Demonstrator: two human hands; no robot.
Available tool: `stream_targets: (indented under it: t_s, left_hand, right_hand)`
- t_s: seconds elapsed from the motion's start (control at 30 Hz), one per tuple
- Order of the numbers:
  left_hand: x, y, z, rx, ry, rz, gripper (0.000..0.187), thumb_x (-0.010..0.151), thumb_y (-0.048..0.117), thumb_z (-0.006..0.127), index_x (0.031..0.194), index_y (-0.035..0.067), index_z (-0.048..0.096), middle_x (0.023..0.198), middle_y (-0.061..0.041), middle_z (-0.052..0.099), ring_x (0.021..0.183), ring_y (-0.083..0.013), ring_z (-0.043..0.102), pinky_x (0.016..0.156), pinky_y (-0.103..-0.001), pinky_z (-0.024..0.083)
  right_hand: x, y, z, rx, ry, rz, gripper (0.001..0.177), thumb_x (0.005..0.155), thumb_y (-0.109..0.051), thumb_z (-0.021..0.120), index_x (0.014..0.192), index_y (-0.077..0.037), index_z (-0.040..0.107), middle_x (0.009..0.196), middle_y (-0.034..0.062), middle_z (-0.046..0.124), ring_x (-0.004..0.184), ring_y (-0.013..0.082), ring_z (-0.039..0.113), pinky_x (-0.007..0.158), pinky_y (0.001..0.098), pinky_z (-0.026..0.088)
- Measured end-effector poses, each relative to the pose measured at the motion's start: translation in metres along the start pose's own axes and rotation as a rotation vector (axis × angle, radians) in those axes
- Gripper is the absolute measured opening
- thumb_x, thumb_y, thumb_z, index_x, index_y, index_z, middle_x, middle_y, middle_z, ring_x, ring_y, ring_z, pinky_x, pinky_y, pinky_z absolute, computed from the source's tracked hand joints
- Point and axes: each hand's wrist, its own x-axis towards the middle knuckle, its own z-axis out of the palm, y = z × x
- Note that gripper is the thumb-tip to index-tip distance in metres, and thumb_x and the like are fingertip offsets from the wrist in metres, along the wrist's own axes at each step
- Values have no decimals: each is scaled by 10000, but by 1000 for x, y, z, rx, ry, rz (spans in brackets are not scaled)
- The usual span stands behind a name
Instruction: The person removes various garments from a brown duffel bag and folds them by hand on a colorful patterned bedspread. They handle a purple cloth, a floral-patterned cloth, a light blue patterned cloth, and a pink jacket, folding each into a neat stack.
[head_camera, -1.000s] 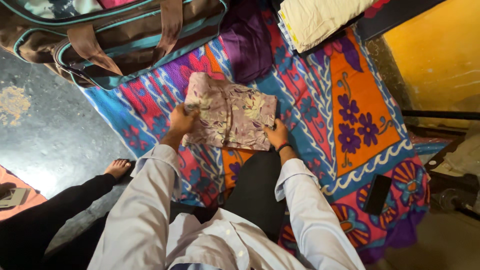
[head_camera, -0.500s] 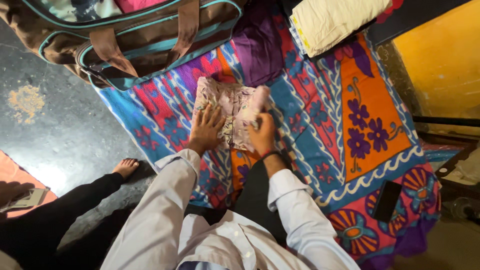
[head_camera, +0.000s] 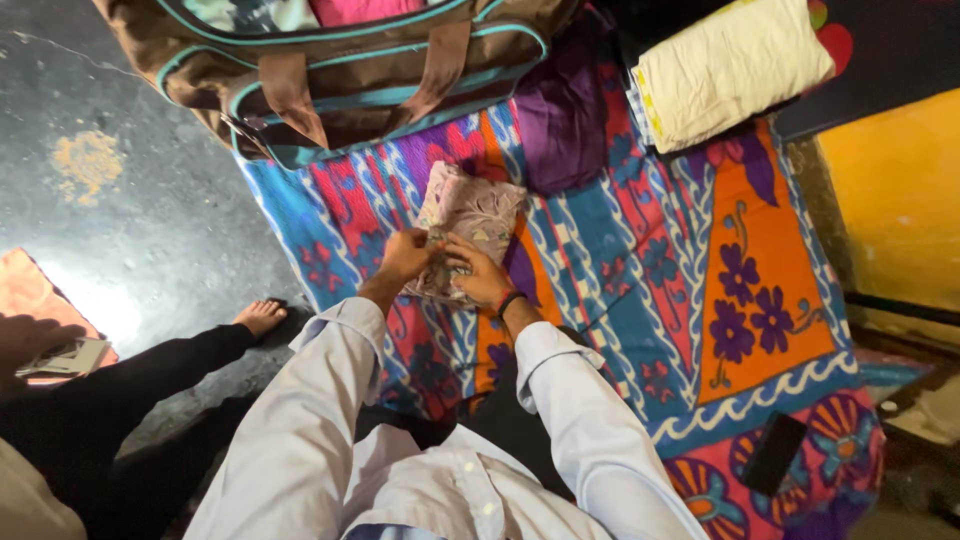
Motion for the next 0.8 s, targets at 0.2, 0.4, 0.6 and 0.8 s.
stream_targets:
  t_s: [0.2, 0.4, 0.6, 0.8]
  left_hand:
    - [-15, -9, -2, 254, 483, 217, 284, 882, 304, 744, 1019, 58, 771, 947, -211, 740, 884, -403, 707, 779, -466, 550]
    - [-9, -6, -12, 315, 360, 16, 372, 853, 368, 746, 1065, 63, 744, 1089, -218, 719, 1043, -407, 678, 900, -477, 532]
    - [4, -7, -9, 197, 241, -103, 484, 858, 397, 702, 1182, 42, 645, 1052, -211, 725, 1021, -398, 693, 880, -474, 540]
    - [18, -29, -2, 301, 104, -103, 418, 950, 404, 636, 1157, 40, 641, 1060, -245, 719, 1036, -432, 680, 877, -505, 528]
  right_hand:
    - [-33, -18, 2, -245, 400, -112, 476, 855, 41, 667, 1320, -57, 636, 1440, 104, 617, 1212, 252, 697, 938, 337, 627]
    - [-25, -14, -1, -945, 338, -350, 568, 692, -82, 886, 1221, -57, 680, 1415, 216, 523, 1259, 389, 548, 1004, 482, 493]
    - [16, 14, -78, -356, 711, -36, 388, 830, -150, 775, 1194, -84, 657, 1072, 80, 744, 1037, 211, 708, 875, 310, 577]
    - [69, -35, -187, 490, 1065, 223, 440, 805, -255, 853, 1126, -91, 602, 937, 23, 587, 883, 180, 573, 800, 389, 548]
